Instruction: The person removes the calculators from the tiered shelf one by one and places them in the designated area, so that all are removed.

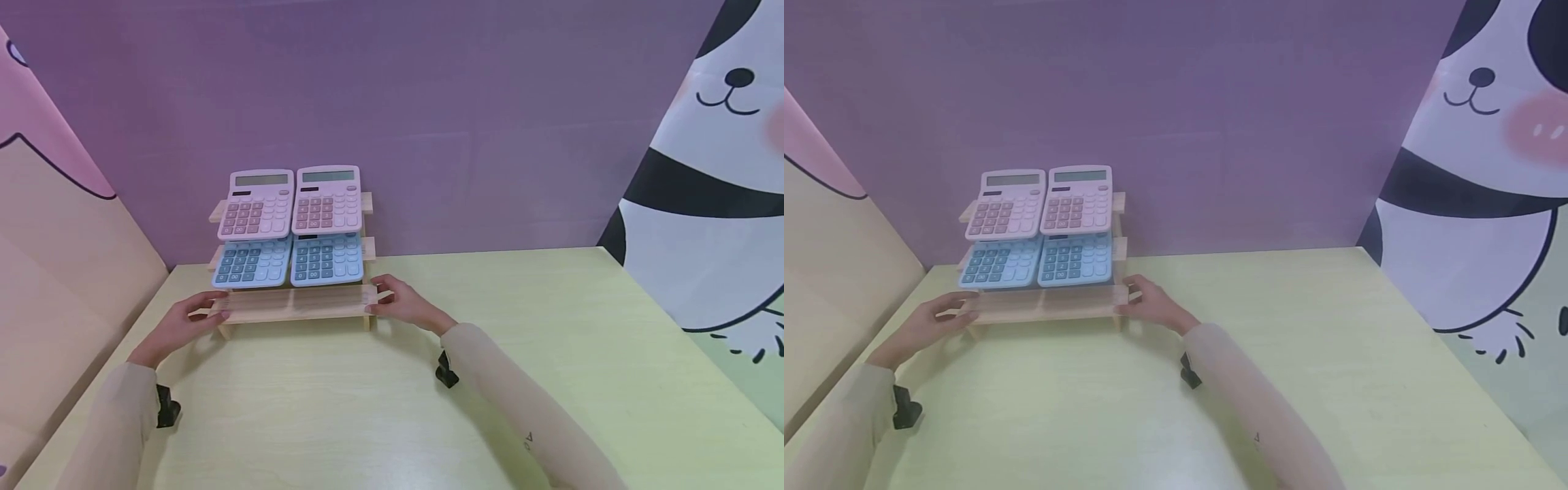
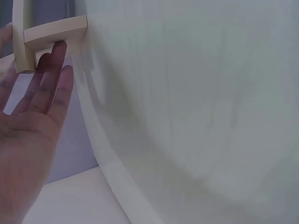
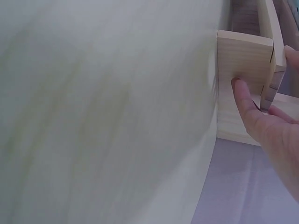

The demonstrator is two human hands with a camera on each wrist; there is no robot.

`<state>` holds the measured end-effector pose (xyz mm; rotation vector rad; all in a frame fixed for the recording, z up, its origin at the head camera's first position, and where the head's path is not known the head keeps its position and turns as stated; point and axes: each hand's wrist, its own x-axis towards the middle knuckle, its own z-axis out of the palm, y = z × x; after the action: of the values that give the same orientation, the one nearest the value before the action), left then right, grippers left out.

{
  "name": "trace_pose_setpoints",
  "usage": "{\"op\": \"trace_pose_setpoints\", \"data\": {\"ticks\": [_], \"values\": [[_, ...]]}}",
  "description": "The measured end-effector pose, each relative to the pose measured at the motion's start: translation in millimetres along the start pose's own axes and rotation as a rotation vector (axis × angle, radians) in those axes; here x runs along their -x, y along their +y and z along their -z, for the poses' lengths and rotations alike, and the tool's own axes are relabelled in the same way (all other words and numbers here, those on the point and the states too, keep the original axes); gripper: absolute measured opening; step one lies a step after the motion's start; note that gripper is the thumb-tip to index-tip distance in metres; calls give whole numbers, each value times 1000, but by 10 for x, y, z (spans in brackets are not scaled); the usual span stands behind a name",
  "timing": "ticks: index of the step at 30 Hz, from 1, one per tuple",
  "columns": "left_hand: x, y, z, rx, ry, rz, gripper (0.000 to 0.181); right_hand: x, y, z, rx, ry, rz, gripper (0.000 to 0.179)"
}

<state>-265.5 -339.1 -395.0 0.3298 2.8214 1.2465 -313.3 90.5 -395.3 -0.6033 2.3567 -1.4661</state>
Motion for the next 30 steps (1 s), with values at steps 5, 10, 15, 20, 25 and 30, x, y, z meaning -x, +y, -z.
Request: {"op": "trace_pose_setpoints", "data": {"ticks": [5, 10, 15, 20, 25, 30], "values": [[4, 8, -1, -3, -8, 17, 60, -7, -11, -1, -9, -11, -16, 60], [5, 2, 0, -10, -10, 28, 60, -21, -10, -3, -21, -9, -28, 61], [-7, -1, 3, -15, -8, 29, 61, -37, -10, -5, -31, 0, -36, 61], [-19, 14, 11, -16, -11, 34, 62, -34, -39, -11, -34, 10, -37, 60], [-22, 15, 13, -9, -23, 40, 63, -23, -48, -23, -57, 22, -48, 59], [-37, -5, 13, -12, -24, 43, 63, -21, -50, -32, -79, 30, -61, 60]]}}
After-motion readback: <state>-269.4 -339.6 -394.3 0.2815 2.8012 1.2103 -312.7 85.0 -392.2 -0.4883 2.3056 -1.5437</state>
